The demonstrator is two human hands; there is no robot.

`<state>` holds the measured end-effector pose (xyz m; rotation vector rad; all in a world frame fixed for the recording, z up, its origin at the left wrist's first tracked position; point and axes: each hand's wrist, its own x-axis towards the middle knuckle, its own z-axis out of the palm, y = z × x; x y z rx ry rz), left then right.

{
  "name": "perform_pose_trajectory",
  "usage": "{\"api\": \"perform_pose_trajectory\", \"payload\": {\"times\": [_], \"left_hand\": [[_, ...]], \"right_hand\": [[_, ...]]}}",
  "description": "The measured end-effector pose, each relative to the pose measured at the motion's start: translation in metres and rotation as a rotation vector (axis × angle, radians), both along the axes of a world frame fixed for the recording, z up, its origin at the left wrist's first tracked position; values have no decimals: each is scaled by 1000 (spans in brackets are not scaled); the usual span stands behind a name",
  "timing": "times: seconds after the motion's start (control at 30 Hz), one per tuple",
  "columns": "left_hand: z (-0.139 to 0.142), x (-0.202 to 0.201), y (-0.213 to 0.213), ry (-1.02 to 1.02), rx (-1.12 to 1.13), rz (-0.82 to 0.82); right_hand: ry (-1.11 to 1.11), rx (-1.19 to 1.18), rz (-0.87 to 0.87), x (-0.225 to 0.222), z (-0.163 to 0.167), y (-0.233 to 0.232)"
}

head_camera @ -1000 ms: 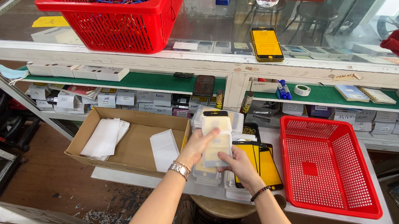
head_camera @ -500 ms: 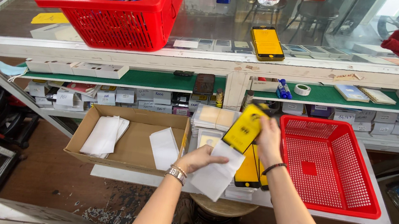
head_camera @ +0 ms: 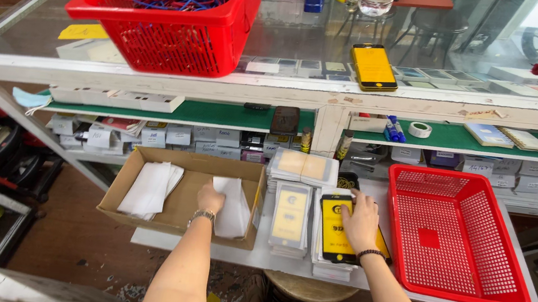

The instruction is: The person wraps phone screen glass panels in white paper sheets taken from a cardboard box, stacks the wrapped panels, and places yellow-cased phones into a red plastic basket one at a time. They repeat this wrapping and sorting cycle across the workbench.

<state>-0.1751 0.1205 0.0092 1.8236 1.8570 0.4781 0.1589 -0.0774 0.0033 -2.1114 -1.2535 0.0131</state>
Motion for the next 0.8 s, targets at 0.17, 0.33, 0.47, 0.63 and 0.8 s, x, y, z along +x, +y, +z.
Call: {"api": "perform_pose_trajectory", "payload": {"times": [0.17,0.33,0.47,0.63,0.8], "left_hand": [[7,23,-11,217,300,59],[26,93,-58,-271,248,-229],[21,131,-97,120,51,-462],[8,129,-96,70,91,-355],[-4,129,-87,91,115,-325]], "right_hand": [[-100,-57,-67,-18,19,-11],[-120,89,46,-40,48,-5],[-19,67,174,-56,59,-5],[34,57,199,-60,56,-7],[22,10,215,-56,52,-8]]}}
